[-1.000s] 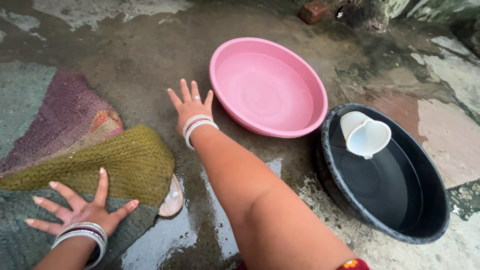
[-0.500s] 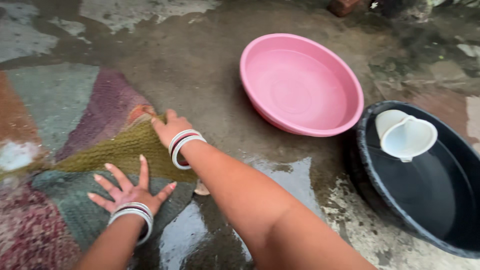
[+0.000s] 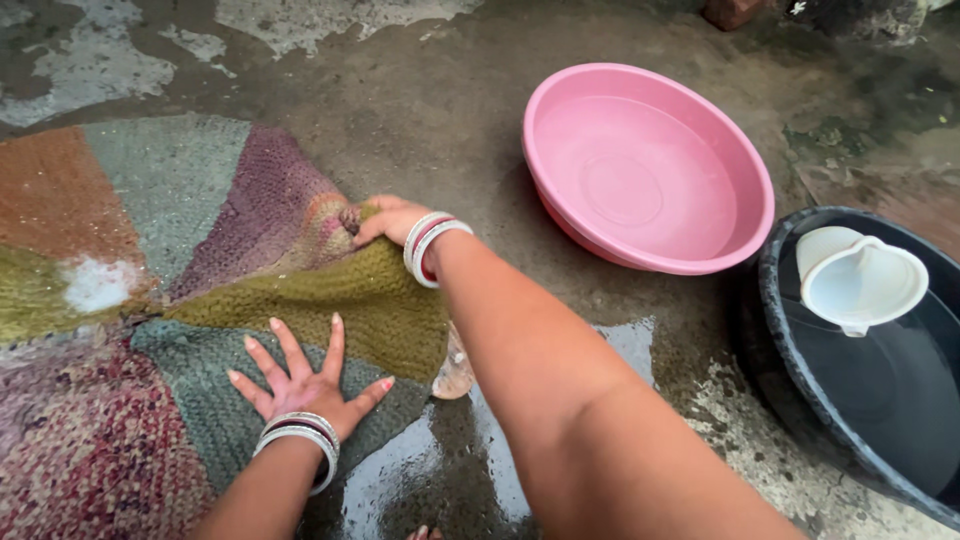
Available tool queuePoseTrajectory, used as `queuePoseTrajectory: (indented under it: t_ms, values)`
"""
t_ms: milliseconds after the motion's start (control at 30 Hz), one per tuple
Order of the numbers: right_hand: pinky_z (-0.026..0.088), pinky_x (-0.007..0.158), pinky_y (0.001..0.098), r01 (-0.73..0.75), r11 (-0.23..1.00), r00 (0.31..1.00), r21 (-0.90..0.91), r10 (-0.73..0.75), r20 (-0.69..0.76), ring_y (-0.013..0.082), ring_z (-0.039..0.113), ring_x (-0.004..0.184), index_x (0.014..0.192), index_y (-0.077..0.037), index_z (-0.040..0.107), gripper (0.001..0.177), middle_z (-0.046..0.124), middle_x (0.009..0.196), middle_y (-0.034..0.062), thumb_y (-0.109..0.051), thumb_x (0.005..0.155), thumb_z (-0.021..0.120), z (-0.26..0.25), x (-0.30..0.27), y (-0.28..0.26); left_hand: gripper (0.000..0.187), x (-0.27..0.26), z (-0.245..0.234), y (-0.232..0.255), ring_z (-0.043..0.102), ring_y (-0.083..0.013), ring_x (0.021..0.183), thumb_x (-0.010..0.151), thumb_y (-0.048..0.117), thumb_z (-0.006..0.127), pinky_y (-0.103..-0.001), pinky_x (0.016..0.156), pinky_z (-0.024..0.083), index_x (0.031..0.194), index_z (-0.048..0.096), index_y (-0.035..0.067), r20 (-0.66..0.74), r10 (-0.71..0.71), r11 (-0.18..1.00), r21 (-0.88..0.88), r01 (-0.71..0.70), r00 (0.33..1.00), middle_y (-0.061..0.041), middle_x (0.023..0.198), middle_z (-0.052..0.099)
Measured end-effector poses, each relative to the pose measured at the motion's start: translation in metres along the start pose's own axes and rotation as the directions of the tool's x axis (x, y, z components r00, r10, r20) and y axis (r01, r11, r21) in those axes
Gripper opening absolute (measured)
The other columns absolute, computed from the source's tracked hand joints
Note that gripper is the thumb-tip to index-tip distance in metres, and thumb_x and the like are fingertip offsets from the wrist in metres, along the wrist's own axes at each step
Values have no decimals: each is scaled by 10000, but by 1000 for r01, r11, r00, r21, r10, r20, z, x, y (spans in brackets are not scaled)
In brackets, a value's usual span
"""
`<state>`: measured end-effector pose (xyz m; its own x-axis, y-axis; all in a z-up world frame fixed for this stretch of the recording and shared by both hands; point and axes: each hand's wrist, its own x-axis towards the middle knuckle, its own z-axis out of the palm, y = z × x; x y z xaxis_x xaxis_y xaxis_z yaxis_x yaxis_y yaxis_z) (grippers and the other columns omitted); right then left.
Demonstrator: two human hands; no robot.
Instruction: The person cleans a circular fabric mat by scrubbing its surface with a brush by hand.
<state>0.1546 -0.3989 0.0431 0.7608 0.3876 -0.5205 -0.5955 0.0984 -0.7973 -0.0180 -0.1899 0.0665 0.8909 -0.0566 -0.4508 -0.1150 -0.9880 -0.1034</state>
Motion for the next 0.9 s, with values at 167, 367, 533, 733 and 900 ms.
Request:
queuePoseTrajectory:
  t_ms: [167, 367, 533, 733, 900]
  values:
    - [575, 820, 351, 168, 678, 704, -715, -591, -394, 204, 718, 890, 926, -100, 729, 275, 769, 922, 76, -40, 682, 841, -25, 0, -53, 1155, -1, -4, 0, -249, -532, 1475, 691, 978, 471, -728, 1095, -120, 1592, -78, 509, 6, 10, 1000, -25, -10, 1000, -236, 1653, -263]
    - [577, 767, 362, 186, 694, 128, -696, -719, -683, 285, 714, 770, 862, -76, 658, 187, 732, 812, 129, -26, 743, 793, -60, -25, -103, 1094, 21, -29, 26, -180, -474, 1506, 732, 926, 465, -718, 1133, -65, 1586, -60, 486, -41, 181, 965, -183, -185, 983, -169, 1668, -248]
    - [495, 949, 432, -61, 688, 407, -723, -644, -648, 393, 589, 1137, 1299, -157, 468, 853, 576, 1243, 229, -275, 629, 983, -81, -55, -101, 987, 44, -24, 33, -85, -424, 1569, 805, 822, 498, -646, 1235, -8, 1616, 53, 480, 37, 356, 910, -241, -337, 934, -4, 1729, -15]
    - [503, 1125, 462, -351, 226, 806, -909, -421, -416, 430, 613, 1320, 1413, -68, 541, 626, 623, 1421, 270, -218, 833, 721, -92, -76, 20, 990, 17, 8, 2, -44, -341, 1568, 821, 767, 521, -696, 1185, -28, 1628, 122, 354, -324, 318, 937, -34, -347, 891, -97, 1706, 30]
    - [331, 1120, 470, -311, 368, 813, -877, -375, -445, 488, 358, 1376, 1544, -67, 277, 985, 295, 1538, 316, -479, 773, 730, -45, -98, 75, 1137, -14, -2, -29, -205, -414, 1516, 709, 890, 559, -748, 1097, -75, 1594, 13, 429, -27, 81, 995, -64, -83, 996, -95, 1682, -173]
